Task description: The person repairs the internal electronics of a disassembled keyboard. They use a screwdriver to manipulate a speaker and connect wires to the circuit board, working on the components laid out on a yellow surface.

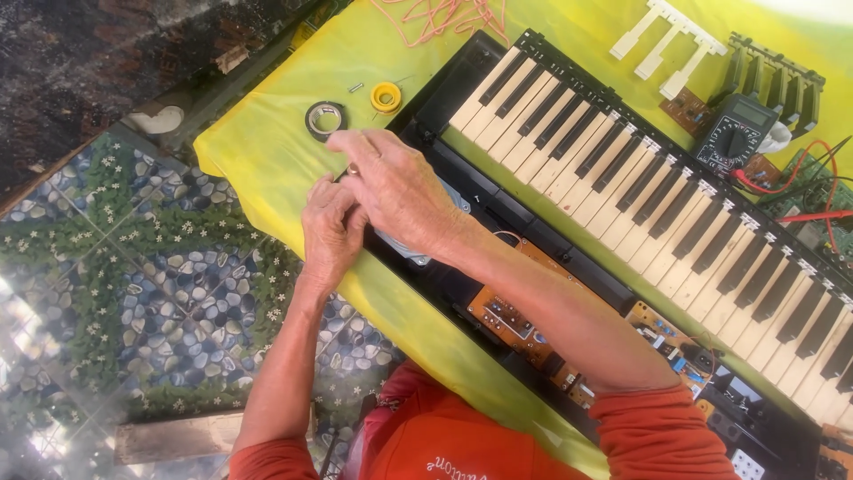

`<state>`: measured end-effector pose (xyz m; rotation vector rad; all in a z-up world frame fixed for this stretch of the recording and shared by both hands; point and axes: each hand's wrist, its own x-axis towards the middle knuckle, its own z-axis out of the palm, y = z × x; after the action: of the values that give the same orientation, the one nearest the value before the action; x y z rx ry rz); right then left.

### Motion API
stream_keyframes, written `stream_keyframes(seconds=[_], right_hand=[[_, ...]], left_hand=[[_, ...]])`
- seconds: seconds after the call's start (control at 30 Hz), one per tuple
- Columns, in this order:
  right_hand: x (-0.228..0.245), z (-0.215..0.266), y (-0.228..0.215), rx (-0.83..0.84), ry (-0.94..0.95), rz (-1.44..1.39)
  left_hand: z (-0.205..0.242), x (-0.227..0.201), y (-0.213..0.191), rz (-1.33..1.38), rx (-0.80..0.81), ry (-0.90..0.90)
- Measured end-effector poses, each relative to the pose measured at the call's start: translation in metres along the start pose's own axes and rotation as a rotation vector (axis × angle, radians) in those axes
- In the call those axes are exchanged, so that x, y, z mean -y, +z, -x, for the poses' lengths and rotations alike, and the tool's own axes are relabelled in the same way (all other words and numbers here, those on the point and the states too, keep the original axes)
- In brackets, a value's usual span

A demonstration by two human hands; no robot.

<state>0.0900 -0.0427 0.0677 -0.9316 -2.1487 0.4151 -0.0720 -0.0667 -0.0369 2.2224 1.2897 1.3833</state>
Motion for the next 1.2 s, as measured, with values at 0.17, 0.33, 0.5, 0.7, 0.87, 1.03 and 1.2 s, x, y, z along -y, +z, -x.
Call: stream_keyframes(seconds=[0.17, 0.33, 0.5, 0.7, 0.87, 1.03, 1.2], right_hand=[[0.005, 0.009, 0.008, 0.021, 0.012, 0.412], [0.015, 0.001, -0.003, 0.112, -0.153, 0.328], [0.015, -0.001, -0.008, 0.094, -0.009, 0.406], [-0.013, 0.001, 0.008, 0.167, -0.123, 0.326], [-0.001, 0.001, 0.002, 0.285, -0.083, 0.198], [0.01, 0.002, -0.009, 0.303, 0.024, 0.433], [0.014, 0.0, -0.001, 0.313, -0.065, 0.193]], left_hand=[[0.005, 0.021, 0.013, 0.045, -0.045, 0.013], [0.019, 0.046, 0.015, 0.114, 0.033, 0.009], [0.01, 0.037, 0.017, 0.048, -0.024, 0.015], [-0.006, 0.0, -0.019, 0.118, 0.098, -0.063], [-0.03, -0.048, -0.033, 0.151, 0.124, -0.032], [-0.018, -0.022, -0.02, 0.099, 0.097, 0.021], [0.041, 0.064, 0.011, 0.082, 0.052, -0.048]])
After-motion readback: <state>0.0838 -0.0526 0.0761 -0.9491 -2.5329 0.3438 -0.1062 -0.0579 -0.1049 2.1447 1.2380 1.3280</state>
